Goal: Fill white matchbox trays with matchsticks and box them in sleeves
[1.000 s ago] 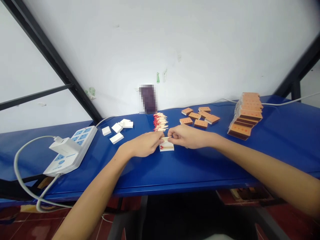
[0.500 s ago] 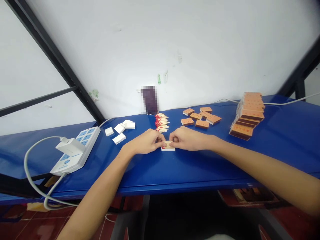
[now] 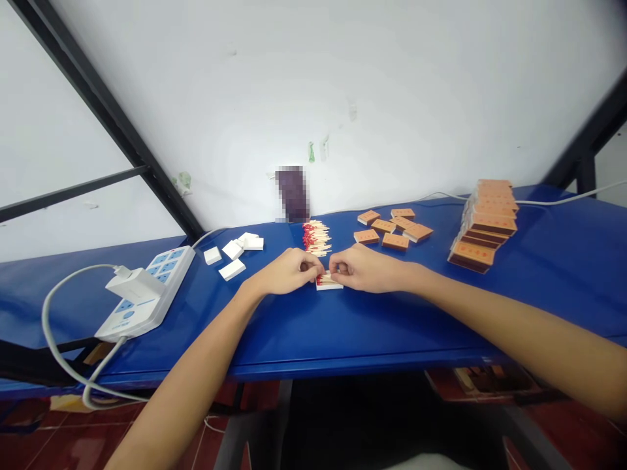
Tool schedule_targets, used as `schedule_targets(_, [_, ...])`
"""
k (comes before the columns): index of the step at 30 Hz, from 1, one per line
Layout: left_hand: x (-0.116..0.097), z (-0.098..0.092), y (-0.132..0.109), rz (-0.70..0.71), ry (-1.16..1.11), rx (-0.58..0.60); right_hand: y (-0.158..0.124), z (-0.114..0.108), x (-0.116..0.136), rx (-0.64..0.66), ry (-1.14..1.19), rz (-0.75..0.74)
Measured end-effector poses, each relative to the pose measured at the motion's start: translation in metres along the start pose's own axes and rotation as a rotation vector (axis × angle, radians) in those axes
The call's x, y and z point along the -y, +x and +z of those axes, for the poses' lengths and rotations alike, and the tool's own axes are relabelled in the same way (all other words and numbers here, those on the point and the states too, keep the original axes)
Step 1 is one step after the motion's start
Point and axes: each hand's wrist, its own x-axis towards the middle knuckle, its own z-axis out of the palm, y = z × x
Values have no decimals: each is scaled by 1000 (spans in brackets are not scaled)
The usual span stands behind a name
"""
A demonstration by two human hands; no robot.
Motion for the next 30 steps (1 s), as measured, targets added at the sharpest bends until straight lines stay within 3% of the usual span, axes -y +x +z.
schedule_targets(17, [-4,-1,-4,81,96,-8,0,-1,3,3,-113,-104])
schedule_targets(30, [-3,1,-3,113,149,-23,4,-1,-17,23,85,-83])
